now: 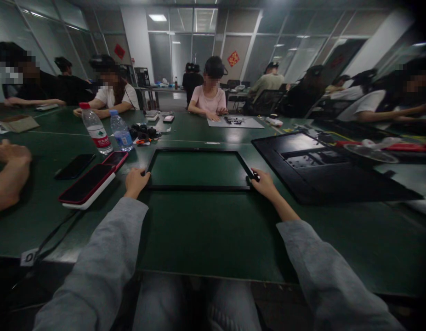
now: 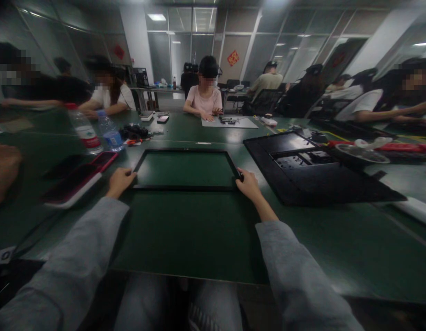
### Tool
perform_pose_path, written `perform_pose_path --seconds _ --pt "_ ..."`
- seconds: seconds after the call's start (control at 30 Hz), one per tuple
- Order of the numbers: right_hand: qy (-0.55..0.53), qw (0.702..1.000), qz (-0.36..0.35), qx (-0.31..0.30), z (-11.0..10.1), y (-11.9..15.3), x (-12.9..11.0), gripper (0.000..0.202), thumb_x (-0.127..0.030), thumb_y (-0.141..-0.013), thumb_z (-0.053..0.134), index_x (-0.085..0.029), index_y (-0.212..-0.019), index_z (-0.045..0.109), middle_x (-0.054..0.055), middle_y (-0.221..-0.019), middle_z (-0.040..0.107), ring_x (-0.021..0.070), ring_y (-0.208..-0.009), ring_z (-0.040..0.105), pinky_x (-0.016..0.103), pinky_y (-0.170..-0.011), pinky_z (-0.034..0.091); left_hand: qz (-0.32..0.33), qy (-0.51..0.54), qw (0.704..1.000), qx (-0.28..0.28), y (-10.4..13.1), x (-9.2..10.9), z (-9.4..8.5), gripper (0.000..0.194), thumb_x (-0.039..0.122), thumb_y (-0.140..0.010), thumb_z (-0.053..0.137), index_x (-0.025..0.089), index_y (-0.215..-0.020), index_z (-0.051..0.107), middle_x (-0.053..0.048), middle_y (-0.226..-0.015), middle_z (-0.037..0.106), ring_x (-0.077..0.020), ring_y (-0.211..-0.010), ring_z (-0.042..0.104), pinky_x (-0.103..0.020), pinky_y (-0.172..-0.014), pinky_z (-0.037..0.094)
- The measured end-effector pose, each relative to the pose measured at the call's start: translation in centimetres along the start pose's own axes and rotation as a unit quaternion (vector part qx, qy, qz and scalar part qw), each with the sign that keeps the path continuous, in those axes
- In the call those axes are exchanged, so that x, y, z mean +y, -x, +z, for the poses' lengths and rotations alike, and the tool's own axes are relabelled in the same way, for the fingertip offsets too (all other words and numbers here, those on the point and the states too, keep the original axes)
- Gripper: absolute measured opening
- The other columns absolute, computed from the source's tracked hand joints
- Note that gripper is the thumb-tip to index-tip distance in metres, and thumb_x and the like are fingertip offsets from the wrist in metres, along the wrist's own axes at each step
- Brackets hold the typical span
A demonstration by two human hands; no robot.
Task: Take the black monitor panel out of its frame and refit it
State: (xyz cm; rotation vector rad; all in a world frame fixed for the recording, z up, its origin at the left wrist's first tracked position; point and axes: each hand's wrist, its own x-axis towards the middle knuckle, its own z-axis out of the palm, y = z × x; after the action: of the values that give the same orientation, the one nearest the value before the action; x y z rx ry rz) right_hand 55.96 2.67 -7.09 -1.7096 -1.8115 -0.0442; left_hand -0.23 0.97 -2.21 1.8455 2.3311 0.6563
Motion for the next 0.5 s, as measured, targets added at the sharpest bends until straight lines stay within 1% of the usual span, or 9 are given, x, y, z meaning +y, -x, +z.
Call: perform_pose_path --seconds 0.1,0.2,0.3,0.4,0.5 --pt "0.008 1.0 0.003 -0.005 0.16 0.03 0.02 0.065 -0.025 -0.078 0.053 -0.011 -0.14 0.066 0.019 -0.125 0.072 0.0348 -0.114 0.065 0.055 -0.108 0.047 -0.009 -0.027 1.0 -0.008 0.08 0.24 -0.19 0.05 0.045 -0.098 0.052 0.016 -0.132 0.074 -0.017 -0.133 0.067 -0.0319 -0.122 0.063 -0.037 -0.096 0.049" --pt "0.01 1.0 -0.002 0.005 0.21 -0.11 0.1 0.065 -0.022 -0.076 0.053 -0.013 -0.139 0.066 0.018 -0.122 0.073 0.0351 -0.115 0.065 0.057 -0.11 0.045 -0.007 -0.028 0.999 -0.014 0.04 0.29 -0.3 0.051 0.047 -0.099 0.051 0.016 -0.134 0.073 -0.017 -0.133 0.067 -0.0311 -0.121 0.064 -0.037 -0.096 0.05" --pt "0.013 1.0 0.0 0.004 0.22 -0.24 0.13 0.062 -0.021 -0.076 0.052 -0.013 -0.136 0.067 0.018 -0.121 0.073 0.0348 -0.114 0.064 0.056 -0.109 0.045 0.001 -0.024 0.999 -0.029 -0.01 0.27 -0.34 0.055 0.054 -0.098 0.051 0.017 -0.134 0.072 -0.016 -0.131 0.068 -0.0311 -0.121 0.064 -0.037 -0.097 0.05" --pt "0.02 1.0 0.003 0.002 0.18 -0.25 0.0 0.062 -0.02 -0.076 0.051 -0.011 -0.136 0.066 0.019 -0.121 0.071 0.0343 -0.112 0.064 0.054 -0.109 0.045 0.005 -0.024 0.999 -0.035 0.13 0.45 -0.37 0.069 0.067 -0.094 0.054 0.016 -0.137 0.069 -0.019 -0.135 0.065 -0.0355 -0.124 0.063 -0.043 -0.101 0.05" --pt "0.016 1.0 0.001 0.007 0.13 -0.18 -0.17 0.065 -0.019 -0.075 0.051 -0.011 -0.138 0.065 0.019 -0.118 0.071 0.0335 -0.11 0.064 0.053 -0.108 0.046 0.005 -0.016 0.999 -0.029 0.45 0.83 -0.35 0.084 0.075 -0.087 0.059 0.015 -0.146 0.062 -0.023 -0.143 0.059 -0.0412 -0.13 0.059 -0.051 -0.106 0.048"
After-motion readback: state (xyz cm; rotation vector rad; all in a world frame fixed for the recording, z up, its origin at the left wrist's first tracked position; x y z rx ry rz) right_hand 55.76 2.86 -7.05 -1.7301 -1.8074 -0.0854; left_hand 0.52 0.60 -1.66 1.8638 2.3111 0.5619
